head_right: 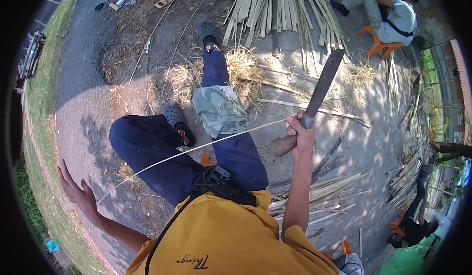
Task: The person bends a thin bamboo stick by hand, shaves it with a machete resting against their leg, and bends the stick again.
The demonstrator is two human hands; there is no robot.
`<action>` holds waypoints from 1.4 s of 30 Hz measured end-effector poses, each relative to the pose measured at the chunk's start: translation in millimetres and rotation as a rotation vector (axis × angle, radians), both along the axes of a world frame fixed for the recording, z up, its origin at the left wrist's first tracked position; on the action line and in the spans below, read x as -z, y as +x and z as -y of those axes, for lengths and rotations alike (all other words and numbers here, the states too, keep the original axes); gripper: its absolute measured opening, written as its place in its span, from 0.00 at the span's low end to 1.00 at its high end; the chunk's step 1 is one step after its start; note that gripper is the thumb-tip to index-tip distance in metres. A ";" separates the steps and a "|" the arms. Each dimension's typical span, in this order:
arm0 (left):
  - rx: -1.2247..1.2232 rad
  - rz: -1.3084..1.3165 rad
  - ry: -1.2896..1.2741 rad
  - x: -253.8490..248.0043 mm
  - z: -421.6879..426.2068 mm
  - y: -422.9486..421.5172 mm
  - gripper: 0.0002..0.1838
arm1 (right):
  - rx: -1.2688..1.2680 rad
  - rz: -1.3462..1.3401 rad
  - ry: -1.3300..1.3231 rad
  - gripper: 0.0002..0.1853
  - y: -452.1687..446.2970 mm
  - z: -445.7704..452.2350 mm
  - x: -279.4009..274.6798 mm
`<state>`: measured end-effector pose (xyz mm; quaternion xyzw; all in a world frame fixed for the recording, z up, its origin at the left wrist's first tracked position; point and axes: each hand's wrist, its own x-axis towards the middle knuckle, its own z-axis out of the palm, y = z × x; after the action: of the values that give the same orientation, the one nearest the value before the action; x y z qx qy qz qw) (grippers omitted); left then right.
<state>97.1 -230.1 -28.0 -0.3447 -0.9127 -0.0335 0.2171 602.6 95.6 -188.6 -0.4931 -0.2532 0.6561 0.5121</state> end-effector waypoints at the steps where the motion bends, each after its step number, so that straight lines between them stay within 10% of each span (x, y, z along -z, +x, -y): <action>1: 0.168 0.140 0.096 -11.6 -37.0 30.1 0.36 | -0.014 0.011 -0.010 0.18 -4.2 0.2 -1.9; 6: 0.882 1.028 0.009 13.7 -166.8 160.5 0.29 | -0.081 0.000 -0.002 0.17 -20.6 3.2 -5.8; 14: 0.851 1.561 -0.015 111.6 -193.8 202.0 0.09 | -0.083 0.051 0.008 0.17 -36.2 -5.5 -17.7; 26: 0.471 1.706 0.101 164.3 -212.2 212.4 0.14 | -0.622 0.955 0.476 0.21 -59.6 13.1 -3.6; 38: 0.388 1.769 0.141 171.3 -202.9 206.1 0.14 | -0.912 1.056 0.542 0.27 -98.0 24.2 34.3; 42: 0.534 1.424 0.035 163.3 -167.8 194.8 0.16 | -0.920 1.043 0.526 0.27 -99.0 22.7 31.7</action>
<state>291.8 -62.4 -191.3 -0.4455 -0.7173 -0.3137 -0.4342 503.6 73.0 -220.3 -0.4456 -0.7932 0.4027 0.1002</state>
